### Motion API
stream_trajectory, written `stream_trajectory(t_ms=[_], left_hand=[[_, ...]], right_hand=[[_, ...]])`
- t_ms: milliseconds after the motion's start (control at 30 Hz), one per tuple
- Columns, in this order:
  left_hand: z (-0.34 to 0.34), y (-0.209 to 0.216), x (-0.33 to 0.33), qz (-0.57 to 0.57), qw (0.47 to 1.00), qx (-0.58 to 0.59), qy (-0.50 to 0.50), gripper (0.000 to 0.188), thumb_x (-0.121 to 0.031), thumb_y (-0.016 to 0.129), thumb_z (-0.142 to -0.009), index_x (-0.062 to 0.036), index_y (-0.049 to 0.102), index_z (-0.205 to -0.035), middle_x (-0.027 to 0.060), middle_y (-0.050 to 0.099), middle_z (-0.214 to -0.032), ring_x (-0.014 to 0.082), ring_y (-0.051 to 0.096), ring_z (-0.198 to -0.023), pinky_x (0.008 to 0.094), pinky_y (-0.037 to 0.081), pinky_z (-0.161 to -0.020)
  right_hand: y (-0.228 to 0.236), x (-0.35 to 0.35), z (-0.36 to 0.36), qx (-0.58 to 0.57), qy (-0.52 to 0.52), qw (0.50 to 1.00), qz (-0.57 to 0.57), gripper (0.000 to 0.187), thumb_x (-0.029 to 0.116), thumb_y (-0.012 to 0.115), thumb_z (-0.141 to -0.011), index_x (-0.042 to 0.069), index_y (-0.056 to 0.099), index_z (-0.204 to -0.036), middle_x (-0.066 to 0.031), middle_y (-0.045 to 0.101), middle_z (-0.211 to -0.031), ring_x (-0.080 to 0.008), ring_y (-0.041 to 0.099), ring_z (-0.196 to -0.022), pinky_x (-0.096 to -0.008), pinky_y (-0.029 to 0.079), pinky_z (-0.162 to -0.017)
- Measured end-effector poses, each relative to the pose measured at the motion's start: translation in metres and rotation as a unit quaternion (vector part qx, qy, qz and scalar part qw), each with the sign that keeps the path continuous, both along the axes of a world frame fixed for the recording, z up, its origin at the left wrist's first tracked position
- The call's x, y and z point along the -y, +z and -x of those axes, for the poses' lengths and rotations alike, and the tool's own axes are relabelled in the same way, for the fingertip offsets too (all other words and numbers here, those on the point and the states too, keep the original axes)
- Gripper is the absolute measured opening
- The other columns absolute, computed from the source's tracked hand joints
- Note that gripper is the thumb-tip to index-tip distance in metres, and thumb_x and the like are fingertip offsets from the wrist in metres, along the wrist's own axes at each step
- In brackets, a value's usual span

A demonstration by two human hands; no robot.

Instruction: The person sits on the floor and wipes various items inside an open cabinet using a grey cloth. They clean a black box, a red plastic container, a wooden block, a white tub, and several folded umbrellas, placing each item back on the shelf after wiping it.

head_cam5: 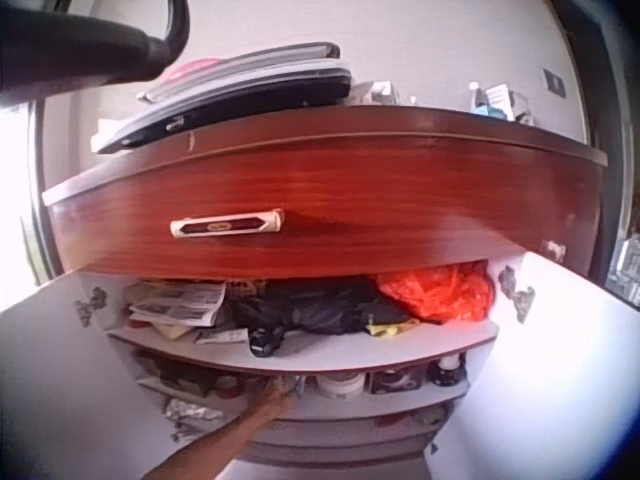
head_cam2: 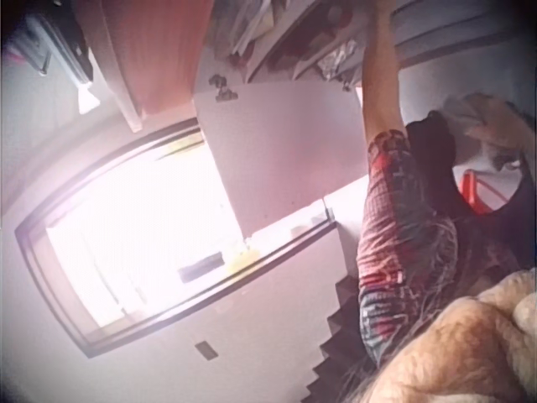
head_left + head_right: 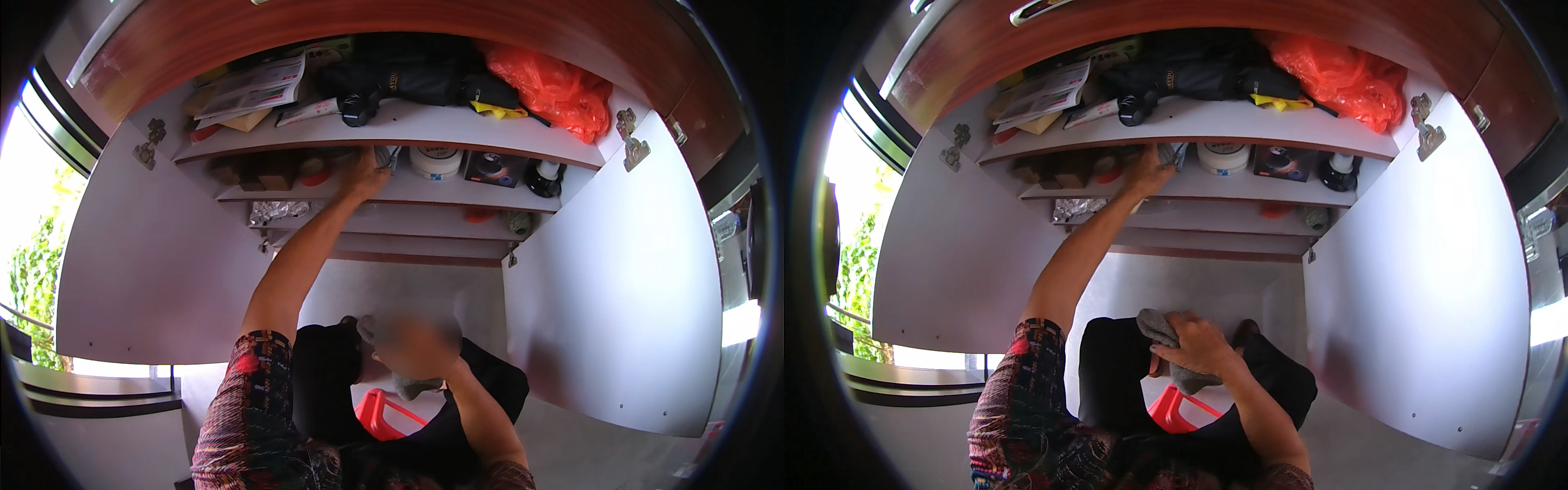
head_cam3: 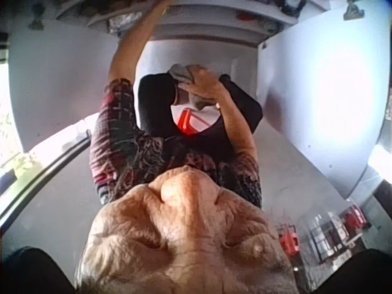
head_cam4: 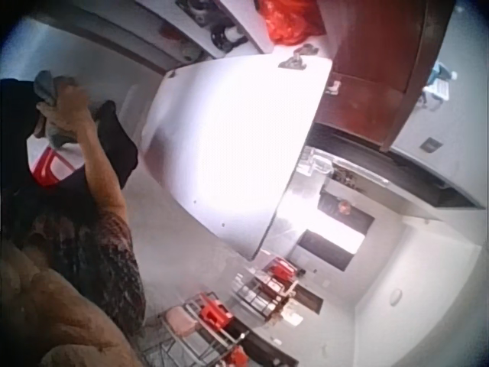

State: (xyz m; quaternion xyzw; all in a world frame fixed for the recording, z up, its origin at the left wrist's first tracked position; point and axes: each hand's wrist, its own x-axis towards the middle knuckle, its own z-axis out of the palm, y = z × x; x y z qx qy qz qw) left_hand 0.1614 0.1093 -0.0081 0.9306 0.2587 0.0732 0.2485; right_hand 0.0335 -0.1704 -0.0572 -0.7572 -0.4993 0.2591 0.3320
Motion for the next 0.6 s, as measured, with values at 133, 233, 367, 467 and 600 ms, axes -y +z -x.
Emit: stream_trajectory(t_ms=[133,233,367,467,600], left_hand=[[-0.025,-0.008,-0.02,-0.07,0.994,-0.076,-0.032,0.064,-0.038,0.055,-0.082,-0.01,0.035,-0.136,0.0164,0.044,-0.135,0.033,0.046,-0.122,0.0448,0.036,-0.1],[-0.035,-0.027,-0.028,-0.204,0.977,-0.039,-0.052,0.063,-0.043,0.053,-0.084,-0.0134,0.037,-0.137,0.0162,0.041,-0.138,0.0322,0.04,-0.127,0.0441,0.032,-0.104],[-0.055,-0.037,-0.035,-0.145,0.987,-0.016,-0.065,0.062,-0.047,0.051,-0.086,-0.0166,0.037,-0.138,0.0156,0.038,-0.141,0.0317,0.037,-0.129,0.0424,0.031,-0.106],[-0.064,-0.051,-0.046,-0.063,0.997,0.018,-0.046,0.06,-0.046,0.051,-0.087,-0.0144,0.038,-0.137,0.0153,0.04,-0.14,0.0318,0.04,-0.127,0.0432,0.031,-0.106],[-0.065,-0.053,-0.039,0.039,0.999,0.0,-0.008,0.053,-0.04,0.052,-0.089,-0.0102,0.043,-0.133,0.0162,0.045,-0.133,0.0325,0.046,-0.12,0.0448,0.034,-0.102]], right_hand=[[-0.003,-0.002,-0.002,0.004,-0.012,1.0,-0.027,0.055,0.043,0.066,-0.077,0.006,0.055,-0.115,-0.0251,0.059,-0.102,-0.0441,0.06,-0.09,-0.0462,0.049,-0.081],[-0.009,-0.002,-0.003,-0.007,-0.022,0.998,-0.063,0.054,0.043,0.067,-0.076,0.006,0.055,-0.114,-0.0253,0.059,-0.1,-0.0439,0.062,-0.087,-0.0467,0.05,-0.077],[-0.011,-0.003,-0.003,-0.002,-0.037,0.997,-0.062,0.055,0.043,0.067,-0.076,0.007,0.055,-0.115,-0.0238,0.06,-0.098,-0.043,0.062,-0.086,-0.0471,0.051,-0.075],[-0.003,-0.006,-0.004,-0.012,-0.025,0.997,-0.072,0.056,0.042,0.067,-0.077,0.007,0.054,-0.118,-0.025,0.06,-0.1,-0.0437,0.062,-0.086,-0.0482,0.051,-0.073],[0.009,-0.007,-0.008,-0.077,-0.01,0.997,-0.015,0.056,0.039,0.067,-0.077,0.006,0.054,-0.12,-0.0256,0.059,-0.102,-0.044,0.062,-0.086,-0.0475,0.051,-0.074]])
